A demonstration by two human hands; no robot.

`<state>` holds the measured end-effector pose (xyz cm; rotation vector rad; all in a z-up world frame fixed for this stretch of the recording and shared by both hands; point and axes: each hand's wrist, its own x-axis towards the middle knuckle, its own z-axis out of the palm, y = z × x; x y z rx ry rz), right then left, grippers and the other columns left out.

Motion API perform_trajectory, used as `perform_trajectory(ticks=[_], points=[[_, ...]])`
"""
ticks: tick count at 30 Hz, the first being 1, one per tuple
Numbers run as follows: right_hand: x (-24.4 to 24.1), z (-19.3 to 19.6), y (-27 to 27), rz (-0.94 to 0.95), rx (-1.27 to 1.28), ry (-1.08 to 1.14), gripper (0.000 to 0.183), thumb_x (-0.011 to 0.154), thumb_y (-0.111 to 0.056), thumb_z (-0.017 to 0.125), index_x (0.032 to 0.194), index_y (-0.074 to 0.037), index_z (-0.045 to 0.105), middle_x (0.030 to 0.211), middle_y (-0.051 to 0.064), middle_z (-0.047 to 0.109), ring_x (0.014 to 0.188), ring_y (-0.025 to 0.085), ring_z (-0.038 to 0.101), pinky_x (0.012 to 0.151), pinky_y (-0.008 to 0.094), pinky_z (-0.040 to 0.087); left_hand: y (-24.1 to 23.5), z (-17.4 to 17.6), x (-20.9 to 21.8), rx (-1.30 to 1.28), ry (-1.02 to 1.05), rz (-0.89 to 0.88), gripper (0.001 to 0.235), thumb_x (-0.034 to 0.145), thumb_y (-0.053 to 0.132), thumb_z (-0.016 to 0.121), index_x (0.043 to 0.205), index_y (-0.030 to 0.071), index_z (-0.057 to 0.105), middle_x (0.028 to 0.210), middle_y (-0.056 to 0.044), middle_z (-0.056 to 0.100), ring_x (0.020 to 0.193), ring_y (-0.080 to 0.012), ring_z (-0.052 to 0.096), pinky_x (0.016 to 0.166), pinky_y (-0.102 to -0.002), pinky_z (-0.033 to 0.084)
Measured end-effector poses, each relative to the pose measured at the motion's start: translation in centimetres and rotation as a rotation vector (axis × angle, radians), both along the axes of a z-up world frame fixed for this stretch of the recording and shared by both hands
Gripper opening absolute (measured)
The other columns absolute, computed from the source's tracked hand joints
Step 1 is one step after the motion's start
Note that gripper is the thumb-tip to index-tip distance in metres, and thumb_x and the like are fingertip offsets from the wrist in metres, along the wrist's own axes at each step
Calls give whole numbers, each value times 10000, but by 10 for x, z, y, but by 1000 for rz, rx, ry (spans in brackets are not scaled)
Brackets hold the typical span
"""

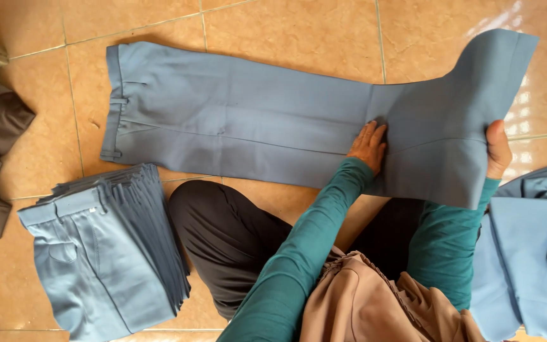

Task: The person sits on a tiled floor and folds a pair of light blue trousers by hand. They align the legs, fold the garment in half lengthwise, and then fold it into a compact rectangle, placing the finished item onto a stack of similar trousers.

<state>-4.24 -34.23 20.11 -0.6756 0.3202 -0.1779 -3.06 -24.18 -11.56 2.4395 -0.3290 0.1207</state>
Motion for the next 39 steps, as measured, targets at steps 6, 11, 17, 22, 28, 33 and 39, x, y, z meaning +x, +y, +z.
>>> perform_trajectory(ticks=[6, 11, 17, 22, 28, 33, 39], points=[[17, -60, -7, 141, 13, 68, 670, 900, -383, 697, 1488, -107, 531, 1469, 71, 618, 1411, 252, 586, 1331, 483, 367, -33, -36, -2, -108, -109, -118, 519, 1046, 367, 516, 1543, 257, 408, 1541, -111, 486, 1462, -307, 473, 1258, -395, 419], [21, -107, -4, 241, 3, 114, 659, 965, -373, 666, 1529, -96, 470, 1501, 101, 594, 1425, 281, 570, 1305, 528, 348, 70, 3, 31, -448, 340, -77, 392, 1093, 444, 435, 1461, 337, 517, 1373, 8, 640, 1274, -154, 615, 1133, -313, 485], [31, -87, 109, 411, -166, 67, 847, 978, -137, 773, 1569, -33, 174, 1342, 167, 457, 1219, 270, 567, 973, 468, 486, 253, 54, 65, -1331, 1072, 442, 574, 1092, 575, 274, 1516, 254, 487, 1427, -186, 591, 1318, -363, 577, 1074, -491, 504], [23, -58, 159, 748, -302, -9, 764, 943, -43, 667, 1610, -78, 295, 1230, 188, 574, 1105, 321, 671, 889, 533, 626, 349, 24, 55, -1340, 1036, 531, 799, 961, 855, 298, 1523, 318, 484, 1483, -136, 550, 1373, -380, 513, 1142, -525, 443], [26, -113, 122, 620, -649, 170, 512, 941, -108, 753, 1425, -92, 589, 1118, 168, 690, 968, 295, 713, 801, 467, 650, 347, 52, 52, -628, 782, 473, 687, 765, 463, 934, 1358, 246, 661, 1100, -79, 772, 1049, -211, 729, 935, -352, 585], [35, -139, 85, 528, -820, 210, 418, 998, -147, 725, 1391, -60, 612, 1074, 175, 682, 930, 308, 716, 758, 456, 655, 348, 67, 49, -191, 664, 546, 526, 885, 358, 757, 1375, 437, 581, 1245, -65, 731, 1222, -232, 658, 1067, -383, 539], [37, -165, 52, 271, -1134, 238, 301, 1024, -51, 644, 1320, -88, 683, 1000, 129, 685, 896, 217, 667, 694, 337, 614, 343, 78, 34, -15, 713, 632, 587, 996, 250, 606, 1509, 414, 373, 1371, -72, 667, 1301, -286, 607, 1138, -462, 483]])
